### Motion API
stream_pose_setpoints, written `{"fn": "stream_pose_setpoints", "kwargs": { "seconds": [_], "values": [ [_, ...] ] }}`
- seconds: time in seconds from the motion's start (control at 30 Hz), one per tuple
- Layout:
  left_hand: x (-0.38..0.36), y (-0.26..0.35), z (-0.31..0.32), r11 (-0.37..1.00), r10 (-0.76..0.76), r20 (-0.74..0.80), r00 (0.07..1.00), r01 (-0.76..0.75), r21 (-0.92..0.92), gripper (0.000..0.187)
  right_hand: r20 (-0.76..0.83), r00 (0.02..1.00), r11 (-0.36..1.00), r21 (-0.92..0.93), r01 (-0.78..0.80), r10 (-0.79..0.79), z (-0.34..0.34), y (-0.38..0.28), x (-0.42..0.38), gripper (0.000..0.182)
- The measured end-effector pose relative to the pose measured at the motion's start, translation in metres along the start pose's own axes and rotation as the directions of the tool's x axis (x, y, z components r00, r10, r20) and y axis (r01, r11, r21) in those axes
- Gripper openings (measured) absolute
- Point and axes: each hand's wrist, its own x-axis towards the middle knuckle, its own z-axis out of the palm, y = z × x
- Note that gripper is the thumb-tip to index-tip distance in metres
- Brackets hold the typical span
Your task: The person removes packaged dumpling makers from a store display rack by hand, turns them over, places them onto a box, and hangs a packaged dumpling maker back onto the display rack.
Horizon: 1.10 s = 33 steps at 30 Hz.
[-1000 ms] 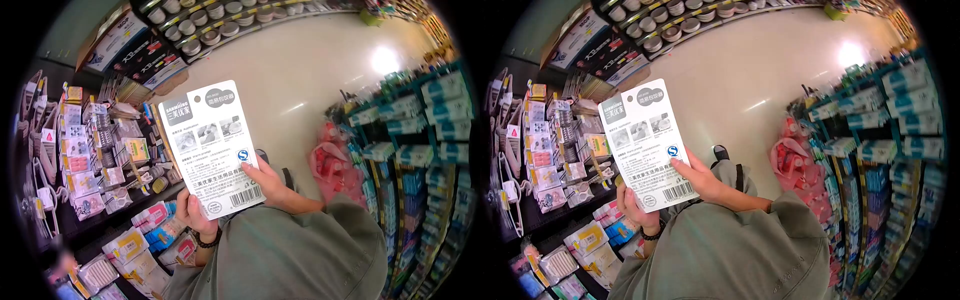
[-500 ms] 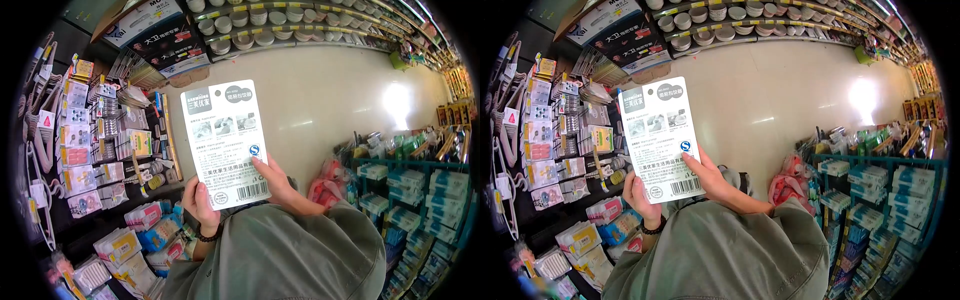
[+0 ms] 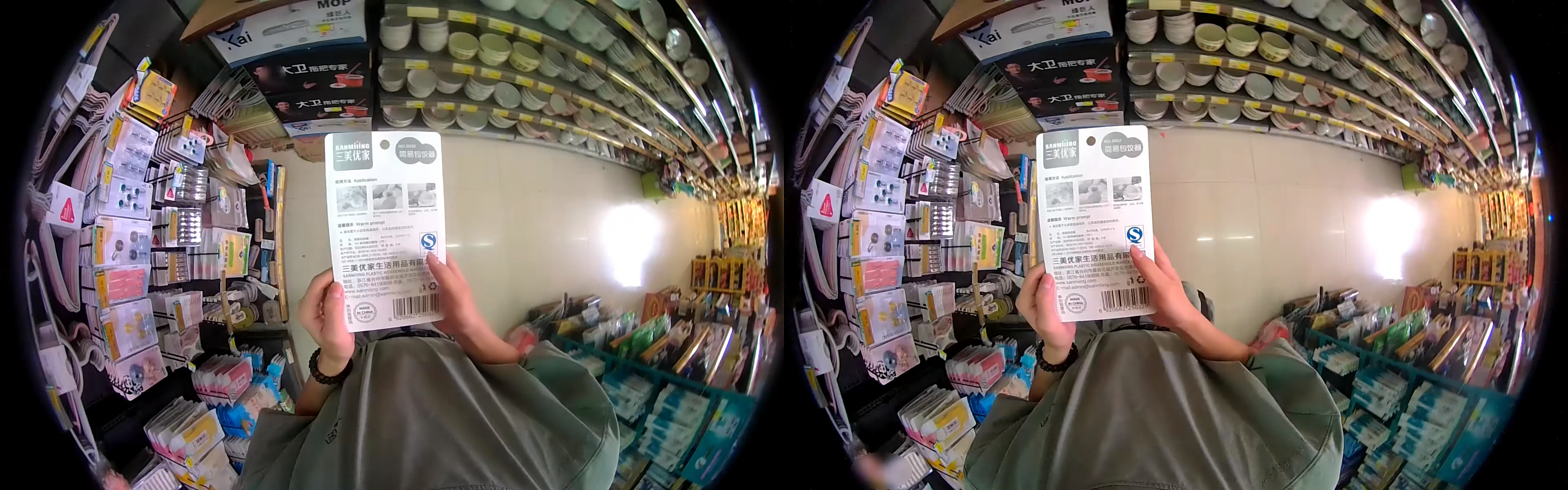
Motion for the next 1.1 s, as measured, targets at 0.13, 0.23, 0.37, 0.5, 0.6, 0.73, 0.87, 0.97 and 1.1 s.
{"fn": "stream_pose_setpoints", "kwargs": {
  "seconds": [0.13,0.23,0.37,0.5,0.6,0.73,0.87,0.97,1.1],
  "values": [
    [0.05,-0.007,0.01,1.0,0.005,-0.018,1.0,-0.005,-0.016,0.029,0.066,0.998,0.999,0.039,0.004,-0.007,0.006,-0.02,0.051,0.055],
    [0.092,-0.019,0.0,1.0,0.011,-0.015,1.0,-0.011,-0.014,0.027,0.095,0.995,0.997,0.074,0.02,-0.027,0.017,-0.024,0.094,0.054],
    [0.144,-0.034,0.022,1.0,0.009,-0.047,0.999,-0.007,0.029,0.026,0.096,0.995,0.994,0.105,-0.006,-0.004,0.012,-0.047,0.151,0.054],
    [0.215,-0.044,0.027,0.991,0.021,-0.029,0.999,-0.017,0.135,0.025,0.069,0.997,0.997,0.055,-0.049,0.045,0.025,-0.075,0.222,0.055],
    [0.282,-0.045,0.045,0.984,-0.008,-0.054,0.999,0.017,0.177,0.024,0.098,0.992,0.997,-0.008,-0.075,0.076,0.028,-0.099,0.295,0.054],
    [0.363,-0.041,0.042,0.94,-0.165,-0.012,0.986,0.161,0.302,0.031,0.063,0.992,0.99,-0.096,-0.104,0.11,0.062,-0.142,0.373,0.057],
    [0.419,-0.046,0.046,0.952,-0.191,0.039,0.981,0.175,0.252,0.047,0.097,0.984,0.984,-0.113,-0.139,0.15,0.086,-0.168,0.442,0.058],
    [0.452,-0.051,0.057,0.981,-0.069,0.003,0.998,0.067,0.18,0.047,0.147,0.98,0.988,-0.096,-0.12,0.134,0.106,-0.185,0.477,0.058],
    [0.496,-0.046,0.046,0.679,0.168,0.177,0.97,-0.244,0.692,0.06,0.167,0.986,0.988,-0.154,0.015,0.011,0.132,-0.19,0.506,0.06]
  ]
}}
